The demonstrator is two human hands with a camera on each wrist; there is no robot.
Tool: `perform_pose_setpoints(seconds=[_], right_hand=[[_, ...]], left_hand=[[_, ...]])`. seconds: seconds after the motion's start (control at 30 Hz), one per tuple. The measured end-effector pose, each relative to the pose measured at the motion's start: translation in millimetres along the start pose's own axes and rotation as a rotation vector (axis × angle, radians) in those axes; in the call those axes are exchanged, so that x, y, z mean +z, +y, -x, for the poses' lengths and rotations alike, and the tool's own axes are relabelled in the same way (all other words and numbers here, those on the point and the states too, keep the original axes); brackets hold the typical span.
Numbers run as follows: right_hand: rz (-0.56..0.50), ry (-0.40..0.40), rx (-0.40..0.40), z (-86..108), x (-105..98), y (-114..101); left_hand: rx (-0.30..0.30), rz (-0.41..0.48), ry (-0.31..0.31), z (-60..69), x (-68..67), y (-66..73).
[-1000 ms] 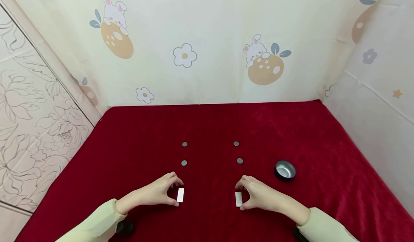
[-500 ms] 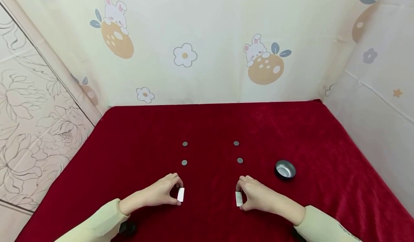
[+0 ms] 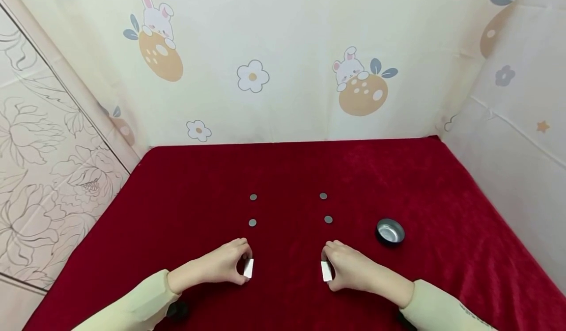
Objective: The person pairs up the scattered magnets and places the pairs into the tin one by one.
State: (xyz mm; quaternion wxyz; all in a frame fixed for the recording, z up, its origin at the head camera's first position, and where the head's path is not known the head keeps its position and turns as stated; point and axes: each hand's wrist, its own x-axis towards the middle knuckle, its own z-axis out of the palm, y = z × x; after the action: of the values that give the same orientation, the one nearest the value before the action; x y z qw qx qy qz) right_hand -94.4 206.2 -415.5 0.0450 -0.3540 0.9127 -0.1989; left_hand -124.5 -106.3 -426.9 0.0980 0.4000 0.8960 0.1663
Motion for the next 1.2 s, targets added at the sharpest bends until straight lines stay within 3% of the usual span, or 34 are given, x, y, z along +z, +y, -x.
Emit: perform_pose_setpoints(seconds=[0.57,0.77,1.2], right_hand=[[-0.035,-0.022,0.029,-11.1,4,-9],[-0.029,-0.004,0.005,-15.7,5,-10],[-0.049,-0.021,0.013,-26.9,8,-17]], left_hand=[[0.032,-0.033,0.020,-11.9,5.4,9.0],[0.045,-0.025,0.010,-17.3,6.9,12.3],[0.075,-0.082,0.035,-25.8,11.8,18.8]])
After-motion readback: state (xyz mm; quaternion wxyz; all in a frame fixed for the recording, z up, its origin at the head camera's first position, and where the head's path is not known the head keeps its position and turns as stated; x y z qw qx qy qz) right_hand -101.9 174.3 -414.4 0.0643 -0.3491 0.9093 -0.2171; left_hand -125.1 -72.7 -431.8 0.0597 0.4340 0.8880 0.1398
